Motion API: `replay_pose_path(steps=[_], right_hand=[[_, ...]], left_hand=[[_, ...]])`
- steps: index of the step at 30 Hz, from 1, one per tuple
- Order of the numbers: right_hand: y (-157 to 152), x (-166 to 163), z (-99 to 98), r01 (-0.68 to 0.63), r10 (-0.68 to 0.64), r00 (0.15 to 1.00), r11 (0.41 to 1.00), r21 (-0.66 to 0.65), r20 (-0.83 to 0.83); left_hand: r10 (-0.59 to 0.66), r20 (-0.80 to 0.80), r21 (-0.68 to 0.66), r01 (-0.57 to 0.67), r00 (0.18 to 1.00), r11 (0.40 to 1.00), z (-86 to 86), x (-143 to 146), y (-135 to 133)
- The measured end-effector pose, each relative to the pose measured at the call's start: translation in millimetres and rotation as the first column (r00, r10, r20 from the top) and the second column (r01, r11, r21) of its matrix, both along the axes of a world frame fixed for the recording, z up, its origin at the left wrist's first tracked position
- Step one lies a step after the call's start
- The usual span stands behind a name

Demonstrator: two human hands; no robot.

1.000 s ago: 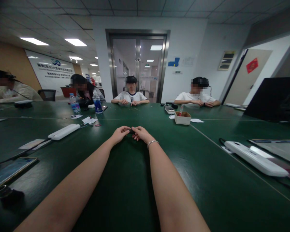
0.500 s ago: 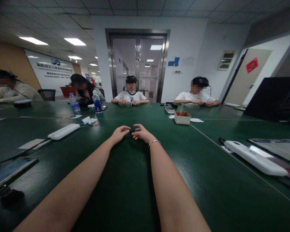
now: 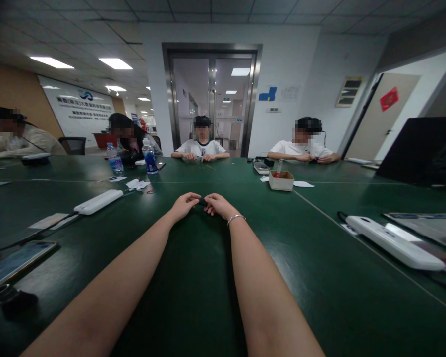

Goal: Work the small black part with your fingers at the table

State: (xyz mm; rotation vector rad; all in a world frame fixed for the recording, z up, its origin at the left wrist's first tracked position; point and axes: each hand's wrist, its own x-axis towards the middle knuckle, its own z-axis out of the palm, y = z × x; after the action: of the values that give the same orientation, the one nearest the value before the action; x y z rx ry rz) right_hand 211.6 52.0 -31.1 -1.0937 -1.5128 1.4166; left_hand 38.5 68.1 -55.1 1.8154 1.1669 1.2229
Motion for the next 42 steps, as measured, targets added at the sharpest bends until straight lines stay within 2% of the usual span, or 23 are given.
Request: replay_pose_path(steps=[4, 9, 13, 18, 24, 29, 42], right_hand=[[0.5, 0.9, -1.1, -0.068, 0.071, 0.996, 0.996, 0.051, -0.055], [3.3, -0.7, -2.5, -0.013, 0.012, 0.998, 1.000, 0.008, 0.066], [3.3, -0.3, -2.3, -0.026, 0.024, 0.999, 0.998, 0.063, 0.043], [5.9, -2.5, -3.2, 0.031, -0.033, 0.995, 0.999, 0.026, 0.091], [2.0, 0.2, -1.1, -0.031, 0.031, 0.999, 0.999, 0.011, -0.008], [0.3, 0.9, -1.0, -0.018, 0.018, 1.000, 1.000, 0.009, -0.018], [-0.6, 1.6, -0.6, -0.030, 0.029, 0.995, 1.000, -0.008, -0.093]], left_hand=[[0.006, -0.010, 0.018, -0.006, 1.000, 1.000, -2.3, -0.2, 2.4], [0.004, -0.007, 0.012, -0.003, 1.000, 1.000, -2.3, 0.4, 2.3], [-0.004, -0.012, 0.009, 0.004, 1.000, 1.000, -0.4, 0.6, 0.7], [0.001, 0.006, -0.015, -0.001, 1.000, 1.000, -1.6, 0.4, 1.6], [0.013, 0.024, -0.079, -0.011, 1.000, 0.997, -1.4, 0.8, 1.7], [0.013, 0.092, -0.118, -0.002, 0.996, 0.993, 1.5, 2.2, -1.3], [0.044, 0.145, -0.136, -0.024, 0.988, 0.990, 3.8, 1.8, -3.0]])
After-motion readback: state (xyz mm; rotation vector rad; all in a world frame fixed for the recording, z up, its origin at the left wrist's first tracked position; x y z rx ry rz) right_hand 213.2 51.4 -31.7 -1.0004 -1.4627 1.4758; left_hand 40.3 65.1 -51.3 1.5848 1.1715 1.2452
